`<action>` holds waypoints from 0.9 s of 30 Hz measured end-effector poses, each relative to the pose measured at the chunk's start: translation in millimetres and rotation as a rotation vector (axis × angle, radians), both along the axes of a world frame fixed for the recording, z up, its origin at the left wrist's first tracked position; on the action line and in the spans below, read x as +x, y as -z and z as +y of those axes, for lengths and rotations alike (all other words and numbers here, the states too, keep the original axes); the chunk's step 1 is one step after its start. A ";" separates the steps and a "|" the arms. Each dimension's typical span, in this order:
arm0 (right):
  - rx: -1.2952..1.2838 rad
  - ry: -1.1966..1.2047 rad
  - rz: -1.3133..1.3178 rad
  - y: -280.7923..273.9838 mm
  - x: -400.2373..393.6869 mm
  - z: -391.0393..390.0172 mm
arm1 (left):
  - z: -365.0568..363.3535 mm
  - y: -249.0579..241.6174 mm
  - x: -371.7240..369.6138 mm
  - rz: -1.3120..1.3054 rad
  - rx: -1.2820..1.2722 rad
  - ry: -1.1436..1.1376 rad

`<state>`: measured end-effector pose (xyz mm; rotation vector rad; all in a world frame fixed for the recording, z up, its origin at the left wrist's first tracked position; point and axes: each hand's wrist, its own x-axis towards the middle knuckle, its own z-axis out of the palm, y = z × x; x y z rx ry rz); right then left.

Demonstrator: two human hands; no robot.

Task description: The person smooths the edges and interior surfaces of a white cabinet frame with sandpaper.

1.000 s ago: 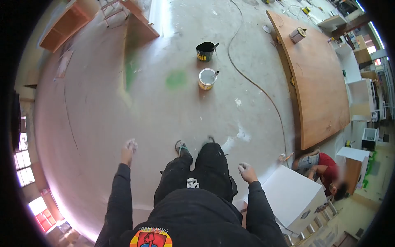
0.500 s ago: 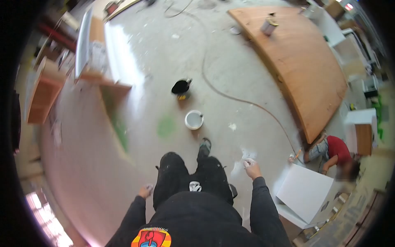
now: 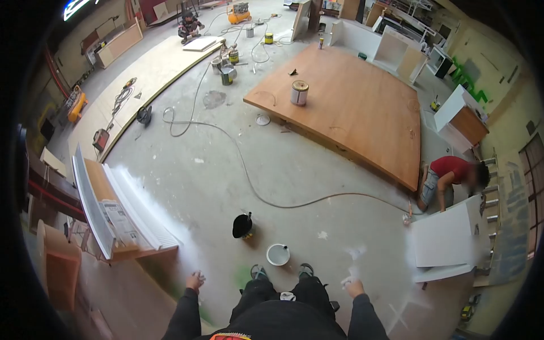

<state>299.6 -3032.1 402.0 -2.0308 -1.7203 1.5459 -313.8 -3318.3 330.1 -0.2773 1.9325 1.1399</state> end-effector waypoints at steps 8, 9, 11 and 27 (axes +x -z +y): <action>-0.222 0.572 0.104 -43.1 -15.3 -113.1 | 119.8 50.6 -80.0 0.042 0.161 0.251; -0.245 0.649 0.108 -41.6 -12.6 -123.5 | 124.0 79.2 -78.2 0.062 0.200 0.412; -0.284 0.645 0.073 -22.2 -2.1 -147.3 | 148.6 66.3 -40.3 -0.206 0.298 0.127; -0.021 0.455 -0.040 -9.3 -31.4 -131.2 | 110.2 41.0 -44.4 -0.387 -0.114 0.500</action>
